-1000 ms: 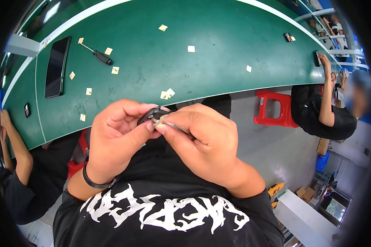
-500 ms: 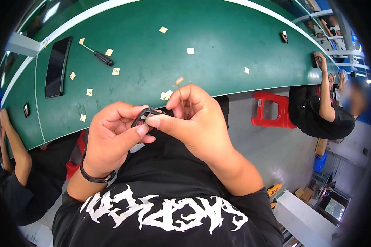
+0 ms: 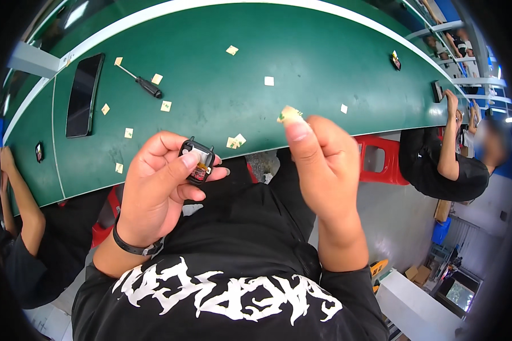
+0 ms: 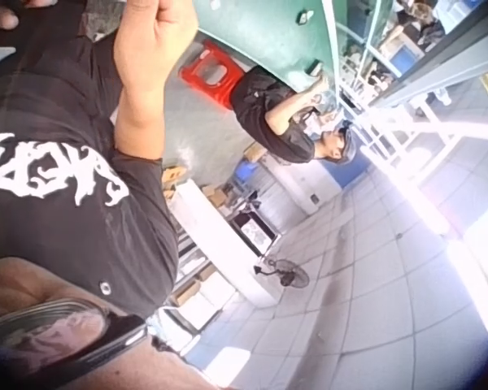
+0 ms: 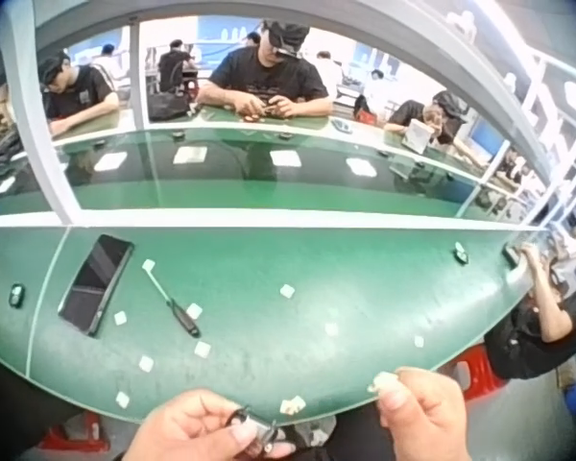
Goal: The user is assembling a small electronic device, likely a smartwatch or component, at a factory workbench.
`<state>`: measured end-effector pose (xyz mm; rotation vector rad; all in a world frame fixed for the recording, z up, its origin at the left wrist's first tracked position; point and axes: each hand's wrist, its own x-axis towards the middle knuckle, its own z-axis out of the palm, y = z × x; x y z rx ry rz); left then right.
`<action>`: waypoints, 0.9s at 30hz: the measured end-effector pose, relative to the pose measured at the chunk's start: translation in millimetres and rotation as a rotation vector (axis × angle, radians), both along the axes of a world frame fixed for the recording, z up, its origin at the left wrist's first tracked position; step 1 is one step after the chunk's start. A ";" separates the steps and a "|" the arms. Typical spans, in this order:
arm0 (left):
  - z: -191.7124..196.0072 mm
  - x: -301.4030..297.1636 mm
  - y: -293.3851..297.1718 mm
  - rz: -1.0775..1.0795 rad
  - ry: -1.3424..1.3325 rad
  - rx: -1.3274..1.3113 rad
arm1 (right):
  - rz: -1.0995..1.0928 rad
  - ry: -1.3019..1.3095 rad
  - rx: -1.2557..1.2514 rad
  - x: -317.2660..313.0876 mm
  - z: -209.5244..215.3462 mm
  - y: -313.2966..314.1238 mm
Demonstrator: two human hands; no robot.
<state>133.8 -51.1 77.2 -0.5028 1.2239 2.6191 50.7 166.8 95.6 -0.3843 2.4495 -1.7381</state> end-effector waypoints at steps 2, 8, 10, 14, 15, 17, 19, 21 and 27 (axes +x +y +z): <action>1.0 -5.0 -2.4 -0.008 -0.026 -0.016 | 0.001 0.145 0.180 -15.6 -2.3 19.0; 12.7 -15.6 0.6 -0.049 0.110 -0.189 | 0.176 0.116 0.324 -21.4 31.0 17.7; 19.6 -20.6 -3.7 -0.096 0.168 -0.233 | 0.274 0.288 0.329 -26.1 34.7 15.4; 37.6 -30.0 -6.5 -0.184 0.204 -0.286 | 0.512 0.777 0.325 -33.2 37.4 13.7; 41.5 -31.6 -6.5 -0.187 0.190 -0.275 | 0.512 0.775 0.323 -36.2 39.0 14.0; 47.3 -33.2 -8.2 -0.211 0.177 -0.281 | 0.618 0.945 0.261 -42.2 43.0 12.3; 51.7 -32.5 -10.2 -0.221 0.164 -0.292 | 0.635 0.997 0.260 -45.1 53.7 8.2; 54.4 -27.9 -10.8 -0.260 0.160 -0.292 | 0.758 0.937 0.332 -42.1 65.1 9.2; 57.6 -18.2 -13.4 -0.266 0.171 -0.349 | 0.715 1.004 0.349 -36.3 64.8 -3.0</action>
